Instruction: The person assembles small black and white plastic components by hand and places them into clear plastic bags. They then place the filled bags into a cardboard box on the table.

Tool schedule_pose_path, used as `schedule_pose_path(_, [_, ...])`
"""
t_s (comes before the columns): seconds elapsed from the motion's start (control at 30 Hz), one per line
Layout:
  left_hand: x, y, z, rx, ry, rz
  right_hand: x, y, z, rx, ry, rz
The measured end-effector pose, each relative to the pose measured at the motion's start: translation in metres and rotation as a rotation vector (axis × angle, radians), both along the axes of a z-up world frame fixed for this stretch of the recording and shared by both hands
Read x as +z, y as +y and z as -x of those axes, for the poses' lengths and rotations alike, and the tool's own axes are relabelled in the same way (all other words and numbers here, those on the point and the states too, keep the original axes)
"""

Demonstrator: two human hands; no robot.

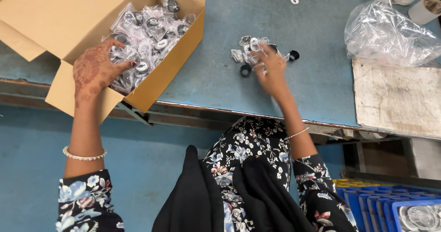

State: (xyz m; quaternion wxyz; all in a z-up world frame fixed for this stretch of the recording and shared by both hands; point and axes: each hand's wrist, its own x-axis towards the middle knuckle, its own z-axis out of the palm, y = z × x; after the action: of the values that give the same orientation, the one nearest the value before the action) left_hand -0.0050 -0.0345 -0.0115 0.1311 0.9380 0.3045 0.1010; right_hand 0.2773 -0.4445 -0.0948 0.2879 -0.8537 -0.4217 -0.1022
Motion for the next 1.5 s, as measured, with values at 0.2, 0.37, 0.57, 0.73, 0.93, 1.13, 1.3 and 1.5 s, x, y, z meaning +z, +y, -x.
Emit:
schedule_pose_path(0.2, [0.004,-0.004,0.000,0.020,-0.037,0.037,0.014,-0.020,-0.051,-0.217,-0.155,0.086])
schedule_pose_path(0.37, [0.004,-0.006,0.001,0.056,-0.059,0.049,0.026,-0.017,-0.053,-0.112,-0.082,-0.141])
schedule_pose_path(0.57, [0.001,-0.003,0.000,0.046,-0.066,0.068,0.043,0.002,-0.042,-0.120,0.254,-0.063])
schedule_pose_path(0.73, [-0.004,-0.001,0.003,-0.014,-0.168,0.014,0.042,0.017,-0.037,-0.131,0.062,0.248])
schedule_pose_path(0.93, [-0.005,0.001,0.003,0.009,-0.119,0.048,0.027,0.015,-0.048,-0.137,-0.056,-0.027])
schedule_pose_path(1.13, [-0.008,0.003,0.003,-0.017,-0.162,0.020,0.044,0.008,-0.043,0.192,0.424,-0.133])
schedule_pose_path(1.3, [-0.010,0.004,0.003,-0.030,-0.170,0.001,0.048,0.029,-0.011,0.261,0.222,0.123])
schedule_pose_path(1.5, [-0.011,0.004,0.004,-0.020,-0.150,0.014,0.060,0.036,-0.008,0.171,0.325,0.163])
